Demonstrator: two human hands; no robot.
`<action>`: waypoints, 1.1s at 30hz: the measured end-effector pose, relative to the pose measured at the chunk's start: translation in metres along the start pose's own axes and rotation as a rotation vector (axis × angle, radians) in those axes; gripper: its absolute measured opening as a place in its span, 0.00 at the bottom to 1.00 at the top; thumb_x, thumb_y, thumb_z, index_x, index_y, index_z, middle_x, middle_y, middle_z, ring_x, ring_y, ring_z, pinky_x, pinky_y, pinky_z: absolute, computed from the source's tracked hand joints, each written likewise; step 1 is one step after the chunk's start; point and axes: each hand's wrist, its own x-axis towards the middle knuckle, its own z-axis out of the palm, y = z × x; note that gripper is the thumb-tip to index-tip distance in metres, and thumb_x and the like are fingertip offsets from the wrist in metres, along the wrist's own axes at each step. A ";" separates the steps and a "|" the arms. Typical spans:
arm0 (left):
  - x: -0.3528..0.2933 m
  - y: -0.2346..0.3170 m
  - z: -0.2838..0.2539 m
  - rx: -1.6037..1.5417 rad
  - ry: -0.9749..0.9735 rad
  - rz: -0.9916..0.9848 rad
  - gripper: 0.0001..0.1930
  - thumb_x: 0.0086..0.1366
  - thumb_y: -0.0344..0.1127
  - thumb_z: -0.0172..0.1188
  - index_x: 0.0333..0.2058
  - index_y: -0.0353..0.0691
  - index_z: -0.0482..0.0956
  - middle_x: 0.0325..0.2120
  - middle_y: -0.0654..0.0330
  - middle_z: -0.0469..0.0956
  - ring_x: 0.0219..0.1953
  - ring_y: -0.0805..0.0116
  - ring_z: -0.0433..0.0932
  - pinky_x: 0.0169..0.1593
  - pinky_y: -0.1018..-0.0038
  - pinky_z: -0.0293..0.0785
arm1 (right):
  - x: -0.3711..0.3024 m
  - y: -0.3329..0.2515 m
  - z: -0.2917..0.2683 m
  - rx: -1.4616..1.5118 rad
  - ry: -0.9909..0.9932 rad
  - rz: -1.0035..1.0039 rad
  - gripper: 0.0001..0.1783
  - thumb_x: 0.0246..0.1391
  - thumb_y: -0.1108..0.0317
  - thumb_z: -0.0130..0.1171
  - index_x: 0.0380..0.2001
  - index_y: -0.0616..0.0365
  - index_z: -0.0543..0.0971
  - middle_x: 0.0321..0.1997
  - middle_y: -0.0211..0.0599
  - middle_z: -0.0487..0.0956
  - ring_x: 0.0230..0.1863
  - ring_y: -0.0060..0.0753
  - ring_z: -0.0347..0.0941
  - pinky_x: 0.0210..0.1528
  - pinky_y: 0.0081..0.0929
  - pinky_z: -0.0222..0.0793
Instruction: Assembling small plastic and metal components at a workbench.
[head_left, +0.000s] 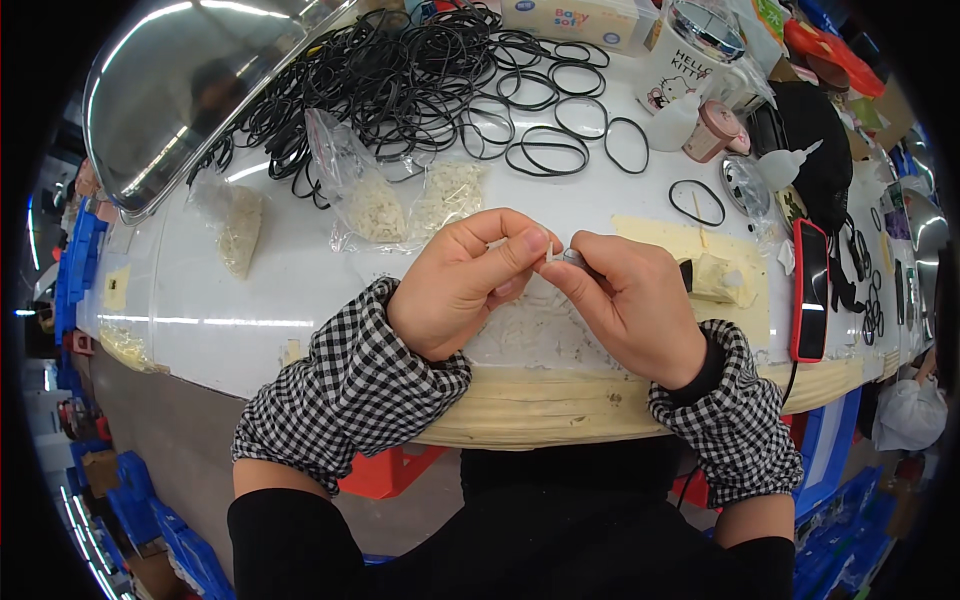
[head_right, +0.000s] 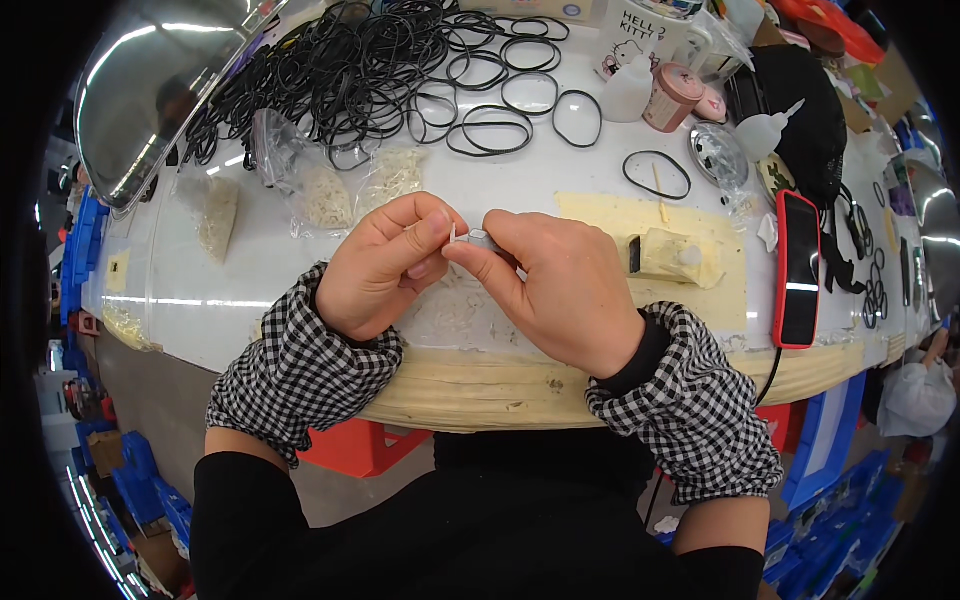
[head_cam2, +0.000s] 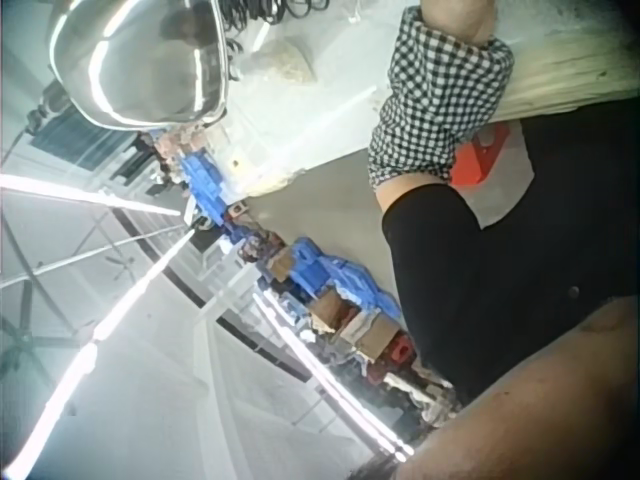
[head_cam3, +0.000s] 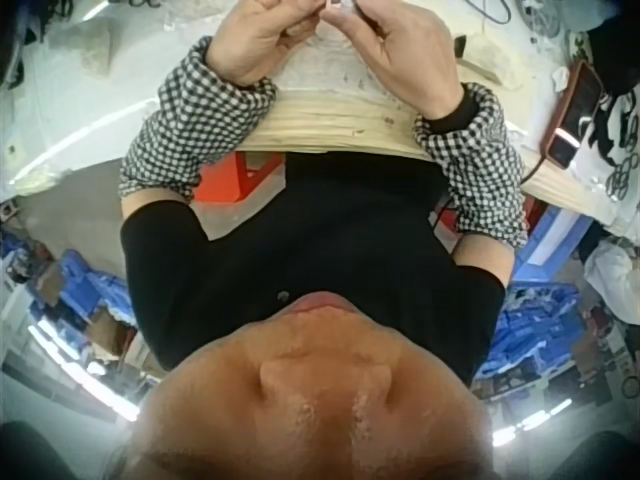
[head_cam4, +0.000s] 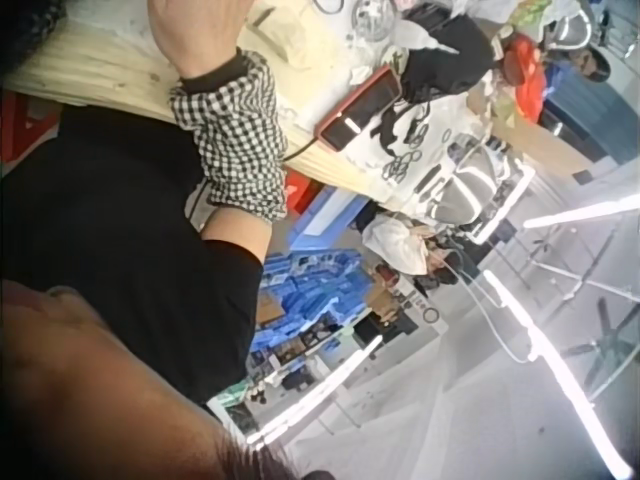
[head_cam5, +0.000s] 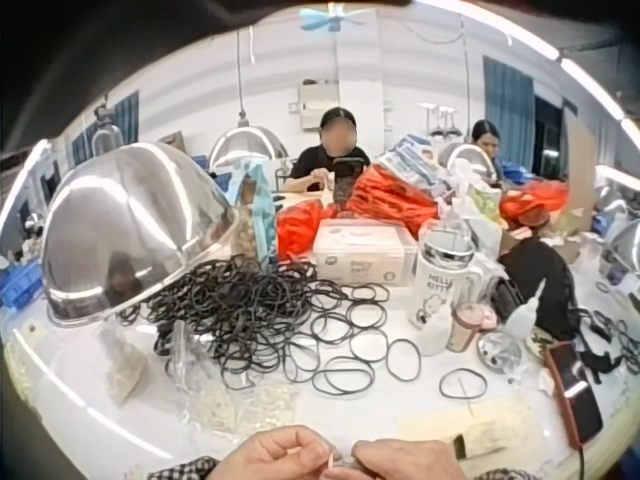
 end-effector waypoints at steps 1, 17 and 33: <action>0.000 0.000 0.000 0.000 -0.002 -0.001 0.10 0.67 0.37 0.53 0.37 0.37 0.76 0.22 0.71 0.69 0.22 0.83 0.58 0.27 0.86 0.57 | 0.000 0.000 0.000 0.000 -0.007 0.004 0.23 0.55 0.51 0.55 0.16 0.58 0.67 0.14 0.38 0.67 0.16 0.43 0.66 0.19 0.34 0.59; 0.002 0.006 -0.006 -0.297 0.157 -0.025 0.07 0.63 0.34 0.48 0.33 0.35 0.68 0.29 0.62 0.68 0.23 0.78 0.61 0.26 0.82 0.55 | 0.000 0.014 -0.005 0.055 -0.083 0.016 0.11 0.50 0.64 0.60 0.27 0.61 0.73 0.24 0.39 0.73 0.25 0.42 0.70 0.27 0.33 0.65; 0.001 0.002 -0.001 0.000 0.095 -0.146 0.08 0.67 0.36 0.52 0.37 0.37 0.73 0.27 0.68 0.70 0.21 0.84 0.58 0.24 0.86 0.53 | 0.001 0.007 0.000 0.051 0.057 0.034 0.08 0.52 0.72 0.57 0.31 0.62 0.69 0.29 0.42 0.70 0.29 0.48 0.70 0.29 0.34 0.65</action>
